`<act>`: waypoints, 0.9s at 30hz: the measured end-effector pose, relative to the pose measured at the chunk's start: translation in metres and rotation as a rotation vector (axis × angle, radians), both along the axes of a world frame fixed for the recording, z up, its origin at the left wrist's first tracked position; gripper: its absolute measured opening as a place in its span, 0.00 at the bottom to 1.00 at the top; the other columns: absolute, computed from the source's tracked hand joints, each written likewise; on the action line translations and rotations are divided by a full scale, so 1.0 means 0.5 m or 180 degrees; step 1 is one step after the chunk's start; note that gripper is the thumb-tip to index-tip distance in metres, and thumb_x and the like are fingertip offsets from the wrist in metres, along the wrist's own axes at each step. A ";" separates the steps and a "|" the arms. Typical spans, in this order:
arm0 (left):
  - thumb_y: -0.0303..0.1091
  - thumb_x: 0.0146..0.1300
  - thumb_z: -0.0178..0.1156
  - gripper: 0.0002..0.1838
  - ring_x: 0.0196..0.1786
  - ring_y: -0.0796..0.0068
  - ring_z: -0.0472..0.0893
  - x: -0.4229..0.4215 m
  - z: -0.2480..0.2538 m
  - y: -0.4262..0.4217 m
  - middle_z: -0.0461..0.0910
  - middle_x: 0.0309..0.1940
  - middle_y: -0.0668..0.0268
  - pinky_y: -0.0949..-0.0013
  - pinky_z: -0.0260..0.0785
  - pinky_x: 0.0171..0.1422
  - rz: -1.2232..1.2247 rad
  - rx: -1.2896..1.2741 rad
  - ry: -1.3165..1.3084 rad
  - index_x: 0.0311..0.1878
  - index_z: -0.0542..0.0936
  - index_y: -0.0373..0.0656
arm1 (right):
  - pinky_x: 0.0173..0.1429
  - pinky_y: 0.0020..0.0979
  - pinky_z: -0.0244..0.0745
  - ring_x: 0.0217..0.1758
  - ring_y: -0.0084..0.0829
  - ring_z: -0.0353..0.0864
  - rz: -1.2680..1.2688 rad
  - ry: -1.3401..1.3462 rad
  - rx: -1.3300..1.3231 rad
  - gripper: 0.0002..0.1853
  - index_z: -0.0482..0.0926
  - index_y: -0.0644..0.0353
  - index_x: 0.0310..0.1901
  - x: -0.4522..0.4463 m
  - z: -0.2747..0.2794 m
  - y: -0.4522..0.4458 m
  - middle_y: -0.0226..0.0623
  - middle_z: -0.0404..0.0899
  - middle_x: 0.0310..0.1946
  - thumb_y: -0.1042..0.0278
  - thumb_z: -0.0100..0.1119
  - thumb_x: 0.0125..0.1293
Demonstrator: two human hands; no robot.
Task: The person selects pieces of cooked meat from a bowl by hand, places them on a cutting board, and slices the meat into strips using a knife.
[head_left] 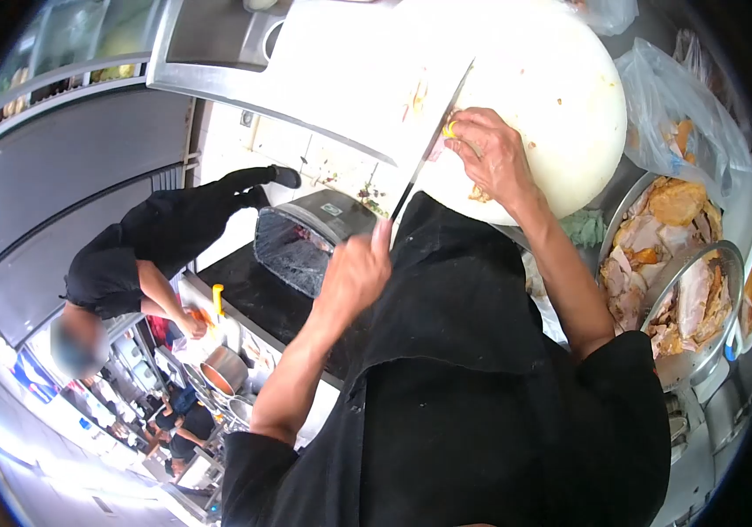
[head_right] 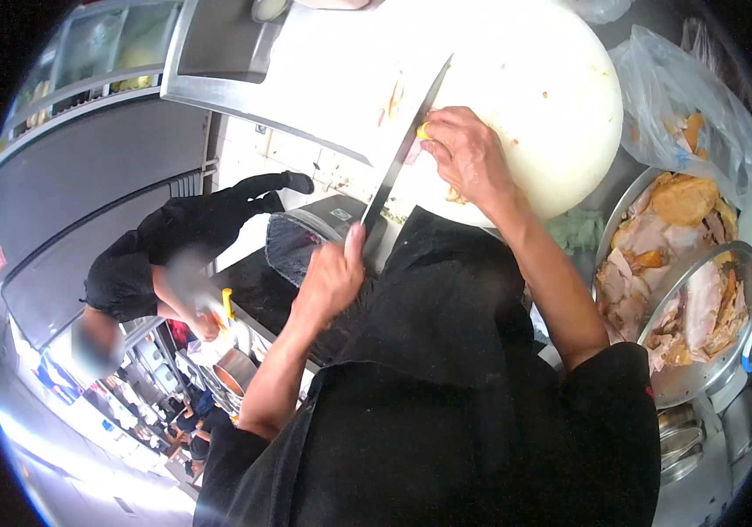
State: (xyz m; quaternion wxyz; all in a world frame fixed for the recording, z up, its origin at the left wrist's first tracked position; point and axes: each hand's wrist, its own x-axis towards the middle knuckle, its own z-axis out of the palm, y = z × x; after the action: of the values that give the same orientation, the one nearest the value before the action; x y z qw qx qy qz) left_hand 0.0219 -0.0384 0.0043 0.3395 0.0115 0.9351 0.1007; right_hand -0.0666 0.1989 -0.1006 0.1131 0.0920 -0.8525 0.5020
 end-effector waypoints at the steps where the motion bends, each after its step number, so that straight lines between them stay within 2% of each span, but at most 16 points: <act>1: 0.58 0.80 0.37 0.38 0.49 0.27 0.78 -0.044 0.020 0.029 0.79 0.36 0.30 0.42 0.70 0.54 0.0473 0.0093 -0.0012 0.39 0.81 0.28 | 0.54 0.38 0.82 0.51 0.45 0.85 -0.0026 0.0028 -0.0026 0.08 0.86 0.67 0.37 0.003 -0.008 0.000 0.46 0.86 0.44 0.80 0.71 0.54; 2: 0.58 0.79 0.37 0.39 0.49 0.28 0.78 -0.069 0.034 0.047 0.79 0.36 0.30 0.42 0.70 0.54 0.0935 0.0206 -0.0020 0.38 0.81 0.27 | 0.53 0.38 0.82 0.50 0.45 0.85 -0.0059 0.0063 -0.0043 0.08 0.86 0.67 0.37 0.004 -0.016 -0.001 0.46 0.87 0.44 0.80 0.72 0.54; 3: 0.55 0.79 0.42 0.35 0.45 0.26 0.79 -0.063 0.043 0.048 0.79 0.34 0.30 0.37 0.70 0.52 0.0964 0.0291 0.0234 0.33 0.81 0.28 | 0.52 0.38 0.83 0.49 0.44 0.86 -0.0215 0.0194 -0.0029 0.08 0.86 0.68 0.36 0.009 -0.027 -0.008 0.45 0.87 0.44 0.80 0.72 0.53; 6: 0.55 0.79 0.42 0.36 0.45 0.26 0.78 -0.018 0.070 0.025 0.78 0.33 0.29 0.37 0.70 0.51 0.0985 0.0380 0.0078 0.33 0.80 0.27 | 0.52 0.38 0.83 0.49 0.43 0.86 -0.0277 0.0106 -0.0157 0.08 0.86 0.67 0.36 0.014 -0.006 -0.006 0.45 0.87 0.43 0.80 0.72 0.53; 11: 0.54 0.79 0.42 0.35 0.44 0.27 0.80 0.048 0.099 0.000 0.79 0.32 0.30 0.36 0.70 0.50 0.0891 0.0042 -0.0066 0.33 0.80 0.29 | 0.51 0.39 0.83 0.49 0.43 0.86 -0.0214 0.0179 -0.0205 0.09 0.86 0.68 0.37 0.012 -0.015 -0.004 0.45 0.86 0.42 0.81 0.72 0.53; 14: 0.54 0.79 0.42 0.34 0.43 0.27 0.80 0.039 0.054 0.008 0.79 0.33 0.31 0.36 0.71 0.49 0.0741 0.0018 -0.0080 0.33 0.81 0.29 | 0.50 0.38 0.83 0.49 0.43 0.86 -0.0119 0.0206 -0.0118 0.09 0.86 0.67 0.38 0.012 -0.028 -0.002 0.44 0.86 0.44 0.80 0.73 0.54; 16: 0.56 0.79 0.42 0.35 0.45 0.27 0.80 0.006 0.006 0.017 0.80 0.35 0.30 0.38 0.71 0.52 0.0201 0.0239 0.0138 0.34 0.81 0.29 | 0.51 0.38 0.83 0.50 0.43 0.86 -0.0122 0.0147 -0.0150 0.08 0.86 0.67 0.38 0.008 -0.027 -0.004 0.45 0.86 0.44 0.80 0.73 0.55; 19: 0.56 0.79 0.42 0.36 0.47 0.27 0.79 -0.073 0.033 0.068 0.79 0.36 0.29 0.39 0.70 0.54 0.0910 0.0288 0.0086 0.34 0.81 0.28 | 0.55 0.36 0.82 0.53 0.41 0.86 -0.0031 -0.0628 -0.0444 0.10 0.86 0.67 0.41 0.004 0.000 0.016 0.46 0.86 0.46 0.80 0.71 0.56; 22: 0.57 0.79 0.42 0.36 0.48 0.26 0.78 -0.046 0.056 0.049 0.79 0.36 0.28 0.39 0.70 0.54 0.1101 0.0447 0.0271 0.34 0.81 0.27 | 0.60 0.34 0.79 0.55 0.40 0.85 -0.0443 -0.0350 -0.0612 0.13 0.84 0.68 0.45 0.034 0.011 0.073 0.45 0.85 0.49 0.80 0.70 0.56; 23: 0.57 0.79 0.42 0.36 0.48 0.26 0.78 -0.034 0.063 0.042 0.79 0.36 0.28 0.39 0.70 0.54 0.1087 0.0432 0.0227 0.35 0.81 0.27 | 0.63 0.35 0.77 0.57 0.41 0.84 -0.0262 -0.0159 -0.0233 0.20 0.82 0.68 0.49 0.050 0.023 0.099 0.45 0.83 0.53 0.80 0.71 0.53; 27: 0.57 0.78 0.44 0.36 0.49 0.26 0.78 0.014 0.050 0.031 0.78 0.35 0.27 0.37 0.69 0.55 0.1022 0.0345 0.0002 0.34 0.81 0.28 | 0.64 0.37 0.77 0.59 0.45 0.81 0.0193 -0.0275 0.0221 0.27 0.78 0.68 0.51 0.108 0.038 0.114 0.46 0.79 0.58 0.79 0.75 0.46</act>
State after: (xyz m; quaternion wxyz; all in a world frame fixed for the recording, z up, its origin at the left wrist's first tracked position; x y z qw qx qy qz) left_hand 0.0288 -0.0229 0.0295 0.3176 -0.1197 0.9183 0.2040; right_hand -0.0128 0.2559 -0.0818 0.0576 0.0998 -0.8703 0.4788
